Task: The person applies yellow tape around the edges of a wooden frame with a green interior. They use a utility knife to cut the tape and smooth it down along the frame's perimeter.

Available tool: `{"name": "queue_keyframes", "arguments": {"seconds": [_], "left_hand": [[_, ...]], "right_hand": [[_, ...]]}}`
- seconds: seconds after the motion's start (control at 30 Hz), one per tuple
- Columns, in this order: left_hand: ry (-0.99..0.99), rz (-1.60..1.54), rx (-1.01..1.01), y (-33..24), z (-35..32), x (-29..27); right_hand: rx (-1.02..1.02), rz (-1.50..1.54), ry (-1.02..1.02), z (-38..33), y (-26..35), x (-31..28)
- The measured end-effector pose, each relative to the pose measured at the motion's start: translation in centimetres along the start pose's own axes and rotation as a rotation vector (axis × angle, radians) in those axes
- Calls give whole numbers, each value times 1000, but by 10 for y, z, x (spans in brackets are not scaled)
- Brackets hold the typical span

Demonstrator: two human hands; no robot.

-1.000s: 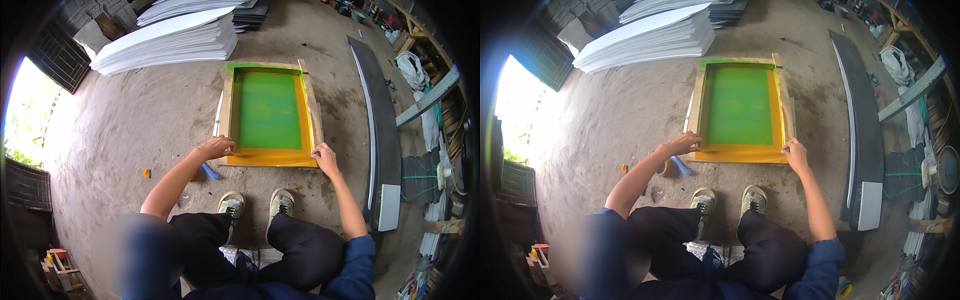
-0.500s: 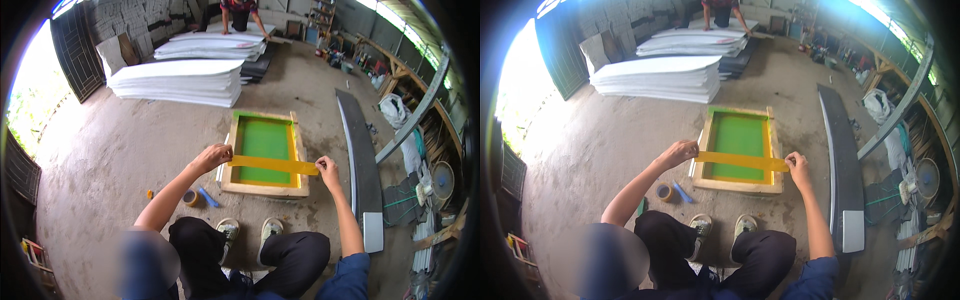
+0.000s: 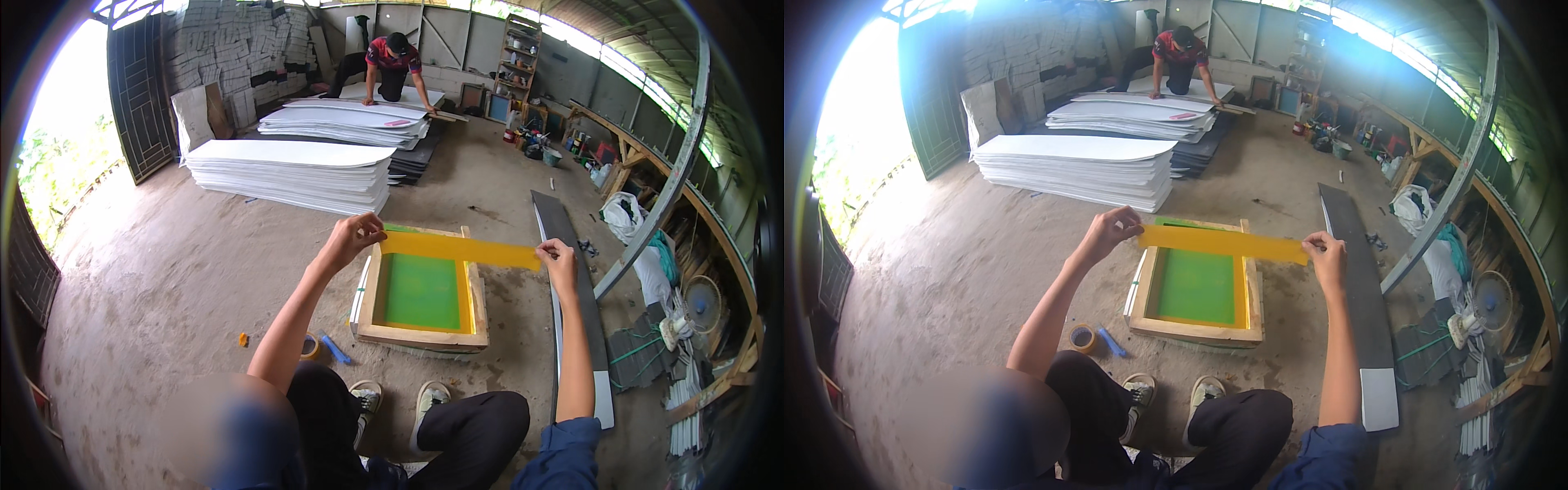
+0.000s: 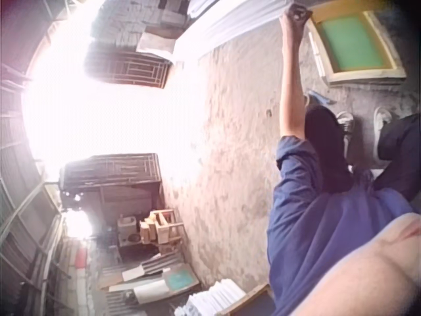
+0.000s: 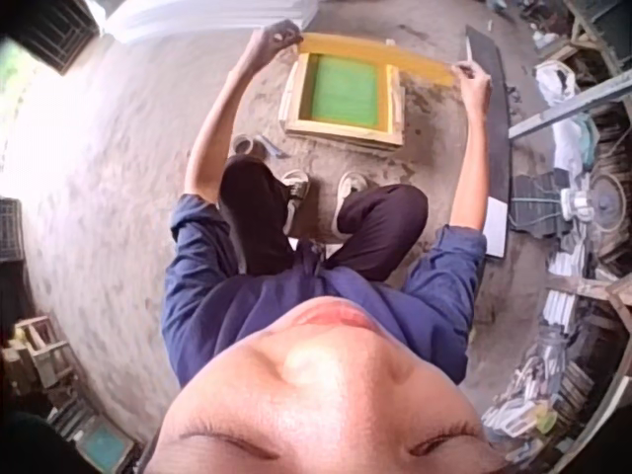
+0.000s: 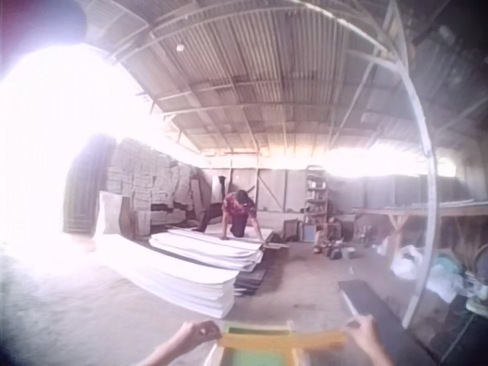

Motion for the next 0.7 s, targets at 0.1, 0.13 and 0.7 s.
{"name": "queue_keyframes", "arguments": {"seconds": [0.1,0.13,0.7], "left_hand": [[-97,82,56,-2,-7,-1],[-143,123,76,0,-9,-3],[13,-22,-383,95,-46,40]], "right_hand": [[-28,46,-59,-10,0,-4],[-88,-17,-90,-12,6,-6],[252,-38,208,-12,-67,78]]}}
Point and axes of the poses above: each hand's wrist, its own z-axis towards the middle knuckle, its own x-axis out of the palm, y = z × x, the point moved 10 cm from there along z, towards the middle knuckle, and after that the axes turned 9 degrees about x, right-handed, at the moved point
